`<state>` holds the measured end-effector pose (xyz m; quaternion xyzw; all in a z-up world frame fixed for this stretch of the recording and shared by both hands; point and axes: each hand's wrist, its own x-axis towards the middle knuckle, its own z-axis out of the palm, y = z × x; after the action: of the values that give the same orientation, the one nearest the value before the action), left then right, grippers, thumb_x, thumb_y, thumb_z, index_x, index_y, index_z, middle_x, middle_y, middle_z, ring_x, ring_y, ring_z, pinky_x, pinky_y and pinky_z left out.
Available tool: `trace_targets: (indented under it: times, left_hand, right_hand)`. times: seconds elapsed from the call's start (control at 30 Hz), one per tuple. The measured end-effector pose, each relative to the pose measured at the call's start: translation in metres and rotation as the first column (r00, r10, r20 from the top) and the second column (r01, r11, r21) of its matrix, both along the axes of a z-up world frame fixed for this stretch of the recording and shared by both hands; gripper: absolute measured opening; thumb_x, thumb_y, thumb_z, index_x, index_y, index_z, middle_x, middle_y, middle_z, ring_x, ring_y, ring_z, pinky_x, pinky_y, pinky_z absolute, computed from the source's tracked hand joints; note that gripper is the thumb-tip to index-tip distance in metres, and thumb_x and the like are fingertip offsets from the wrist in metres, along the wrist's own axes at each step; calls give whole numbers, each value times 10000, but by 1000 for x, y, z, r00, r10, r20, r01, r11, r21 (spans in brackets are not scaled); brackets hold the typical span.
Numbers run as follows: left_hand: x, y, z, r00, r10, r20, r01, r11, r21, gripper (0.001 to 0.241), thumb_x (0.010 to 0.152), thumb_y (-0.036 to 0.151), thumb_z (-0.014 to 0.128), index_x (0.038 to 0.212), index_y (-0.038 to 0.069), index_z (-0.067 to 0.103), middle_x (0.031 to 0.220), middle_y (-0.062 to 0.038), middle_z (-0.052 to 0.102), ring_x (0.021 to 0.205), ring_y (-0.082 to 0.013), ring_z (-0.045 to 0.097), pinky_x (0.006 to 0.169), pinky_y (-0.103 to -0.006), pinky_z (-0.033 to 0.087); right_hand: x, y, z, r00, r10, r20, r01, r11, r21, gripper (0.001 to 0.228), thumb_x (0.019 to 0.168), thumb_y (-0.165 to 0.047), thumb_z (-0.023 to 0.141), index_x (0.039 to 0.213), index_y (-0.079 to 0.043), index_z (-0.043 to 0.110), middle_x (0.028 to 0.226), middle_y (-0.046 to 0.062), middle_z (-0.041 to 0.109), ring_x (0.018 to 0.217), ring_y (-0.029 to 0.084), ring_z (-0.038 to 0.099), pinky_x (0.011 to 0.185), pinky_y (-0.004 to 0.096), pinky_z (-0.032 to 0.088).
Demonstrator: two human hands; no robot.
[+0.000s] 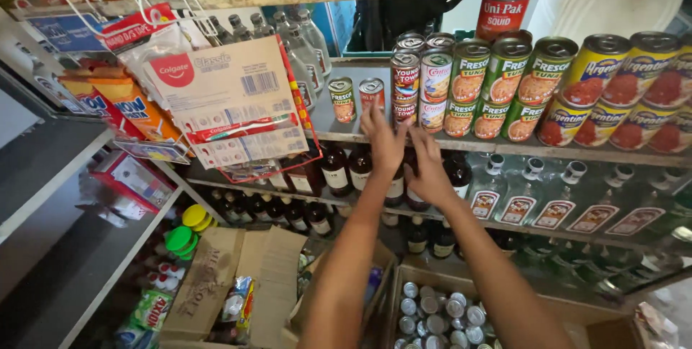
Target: Restocking canned goods from a cardboard box onto grocery store shelves.
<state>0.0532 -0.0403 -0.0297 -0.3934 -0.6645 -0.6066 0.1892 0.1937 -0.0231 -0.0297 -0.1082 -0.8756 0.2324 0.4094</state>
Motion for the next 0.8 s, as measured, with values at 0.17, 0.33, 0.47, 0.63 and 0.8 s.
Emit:
trace_targets:
  times: [0.17, 0.33, 0.47, 0.63, 0.8]
  left_hand:
    - [31, -38, -36, 991, -120, 51, 118, 992, 44, 720, 930, 216, 760, 1524, 27, 400, 1399, -246, 430, 1330, -424, 413, 1141, -518, 360]
    - [74, -79, -101, 940, -292, 176, 305, 951, -50, 477, 887, 55, 682, 1349, 90, 571, 1352, -204, 455, 1272, -377, 492, 966, -389, 535]
    - [99, -103, -167, 916, -374, 147, 389, 917, -90, 439, 920, 24, 661, 1343, 91, 564, 1349, -191, 491, 1254, -377, 525, 1028, -410, 486]
    - [150, -150, -215, 818, -423, 391, 539, 800, -262, 400, 938, 6, 616, 1327, 94, 592, 1303, -201, 526, 1199, -381, 574, 1031, -435, 479]
    - [196, -171, -330, 735, -457, 502, 633, 728, -264, 385, 929, 21, 613, 1307, 92, 597, 1171, -191, 652, 1091, -363, 652, 936, -428, 530]
  right_hand:
    - [25, -38, -20, 978, -8, -210, 1, 999, -36, 676, 826, 65, 604, 1482, -17, 461, 1470, 231, 477, 1394, 433, 450, 1197, 464, 341]
    - [52, -74, -76, 969, -110, -222, 2, 901, -433, 500, 829, 37, 513, 1302, -94, 604, 1408, 141, 535, 1225, 336, 608, 944, 386, 516]
    - [75, -98, -123, 958, -210, -193, 167, 961, -220, 463, 841, 82, 543, 1272, -58, 641, 1329, 166, 570, 1287, 390, 545, 1117, 443, 424]
    - [118, -137, -189, 965, -261, -38, 215, 861, -461, 441, 857, 73, 504, 1248, -77, 642, 1341, 178, 560, 1268, 374, 554, 1058, 421, 470]
    - [168, -171, -243, 938, -330, 102, 336, 803, -493, 411, 848, 53, 586, 1238, -68, 618, 1274, 192, 575, 1245, 399, 539, 1079, 455, 435]
